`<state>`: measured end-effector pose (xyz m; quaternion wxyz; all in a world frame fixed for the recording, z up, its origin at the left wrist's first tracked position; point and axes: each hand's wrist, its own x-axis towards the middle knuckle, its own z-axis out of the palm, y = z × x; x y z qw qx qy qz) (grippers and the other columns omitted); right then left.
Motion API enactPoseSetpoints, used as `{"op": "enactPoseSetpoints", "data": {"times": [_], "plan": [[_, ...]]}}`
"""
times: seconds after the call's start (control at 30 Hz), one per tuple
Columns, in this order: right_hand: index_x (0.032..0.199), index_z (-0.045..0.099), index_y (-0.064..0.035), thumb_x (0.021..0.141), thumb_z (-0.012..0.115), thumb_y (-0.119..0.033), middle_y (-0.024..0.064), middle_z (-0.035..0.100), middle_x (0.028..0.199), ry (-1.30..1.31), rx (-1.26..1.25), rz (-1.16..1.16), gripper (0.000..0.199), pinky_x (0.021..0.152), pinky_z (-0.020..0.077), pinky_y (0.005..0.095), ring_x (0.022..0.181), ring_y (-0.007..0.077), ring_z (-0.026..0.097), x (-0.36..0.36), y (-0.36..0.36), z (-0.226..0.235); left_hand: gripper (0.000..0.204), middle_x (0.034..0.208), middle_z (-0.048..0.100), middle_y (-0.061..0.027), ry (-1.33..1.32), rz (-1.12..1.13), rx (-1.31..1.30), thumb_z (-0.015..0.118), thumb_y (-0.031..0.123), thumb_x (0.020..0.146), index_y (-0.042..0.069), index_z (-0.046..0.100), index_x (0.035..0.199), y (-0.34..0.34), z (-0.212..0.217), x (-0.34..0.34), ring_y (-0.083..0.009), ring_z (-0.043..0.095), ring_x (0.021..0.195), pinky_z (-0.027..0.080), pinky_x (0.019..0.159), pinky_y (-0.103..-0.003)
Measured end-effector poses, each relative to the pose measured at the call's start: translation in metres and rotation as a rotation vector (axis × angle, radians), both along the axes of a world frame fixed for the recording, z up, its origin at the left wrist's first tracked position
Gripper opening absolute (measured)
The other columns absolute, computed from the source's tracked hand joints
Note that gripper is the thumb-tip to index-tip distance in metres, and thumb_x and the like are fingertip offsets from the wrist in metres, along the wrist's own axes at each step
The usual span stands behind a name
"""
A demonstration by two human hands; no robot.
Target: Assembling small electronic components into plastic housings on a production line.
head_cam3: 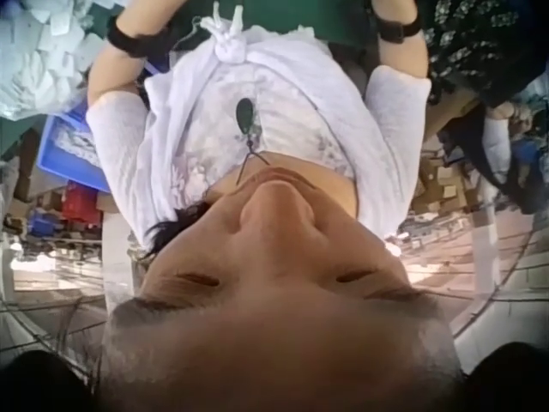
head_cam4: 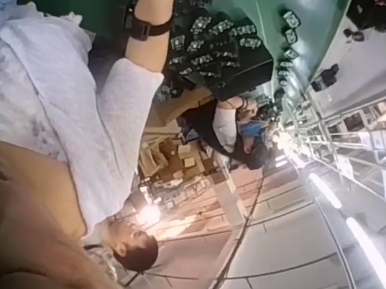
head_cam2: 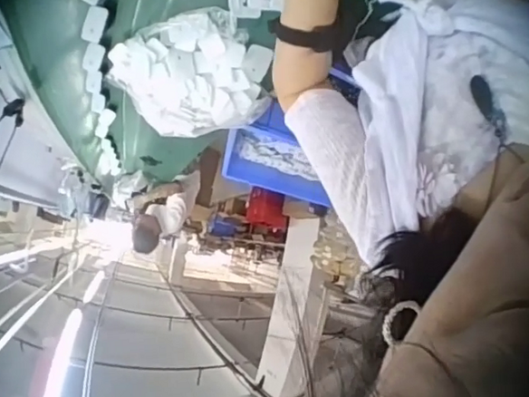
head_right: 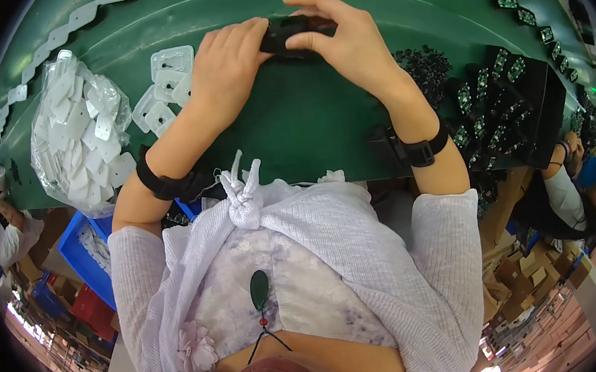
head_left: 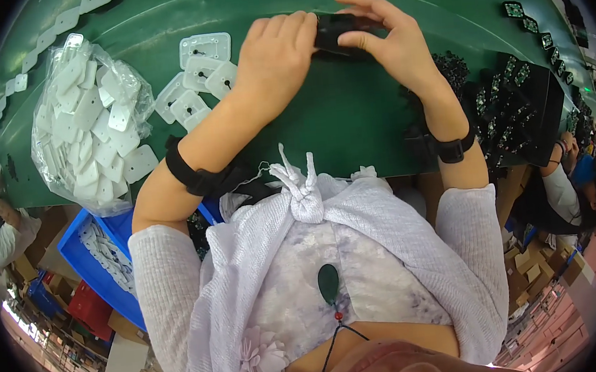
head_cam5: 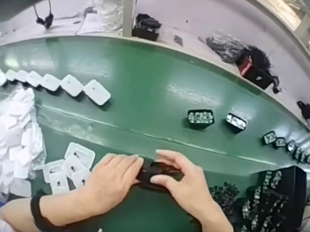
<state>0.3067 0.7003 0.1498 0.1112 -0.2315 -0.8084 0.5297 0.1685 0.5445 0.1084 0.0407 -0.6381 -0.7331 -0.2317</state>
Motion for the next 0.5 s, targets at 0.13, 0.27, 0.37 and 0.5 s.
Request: {"op": "enactPoseSetpoints", "data": {"times": [0.13,0.27,0.37,0.5], "plan": [[0.13,0.057,-0.0027,0.091,0.068,-0.013,0.0096,0.065,0.115,0.202,-0.377,-0.064,0.042,0.094,0.0467,0.0277,0.108,0.0142,0.059,0.002,-0.006,0.003,0.037,0.1,0.071,-0.0164,-1.191,0.143,-0.084,0.064,0.02,0.093,-0.008,0.059,0.115,0.0,0.018,0.001,-0.0221,0.069,0.09,0.053,0.081,-0.031],[0.129,0.056,-0.0006,0.091,0.068,-0.013,0.0102,0.064,0.116,0.196,-0.322,-0.09,0.042,0.094,0.046,0.0277,0.107,0.0155,0.059,-0.01,-0.02,0.005,0.037,0.093,0.072,-0.0152,-1.363,0.106,-0.008,0.059,0.022,0.097,-0.011,0.059,0.113,-0.008,0.021,0.004,-0.0182,0.069,0.08,0.054,0.074,-0.028],[0.129,0.056,-0.001,0.09,0.069,-0.011,0.0094,0.064,0.115,0.201,-0.268,-0.074,0.042,0.092,0.0468,0.0273,0.106,0.0143,0.059,-0.019,-0.023,0.004,0.033,0.098,0.072,-0.0085,-1.364,0.119,-0.031,0.054,0.026,0.1,-0.003,0.06,0.116,-0.01,0.023,0.005,-0.0117,0.067,0.085,0.047,0.071,-0.023],[0.127,0.057,-0.0008,0.09,0.069,-0.011,0.0079,0.064,0.112,0.234,-0.153,-0.058,0.04,0.09,0.0475,0.0268,0.103,0.0131,0.06,-0.031,-0.024,0.003,0.033,0.098,0.072,-0.0086,-1.415,0.122,-0.051,0.053,0.026,0.1,-0.004,0.06,0.114,-0.007,0.025,0.002,-0.0119,0.067,0.083,0.048,0.071,-0.024]]}}
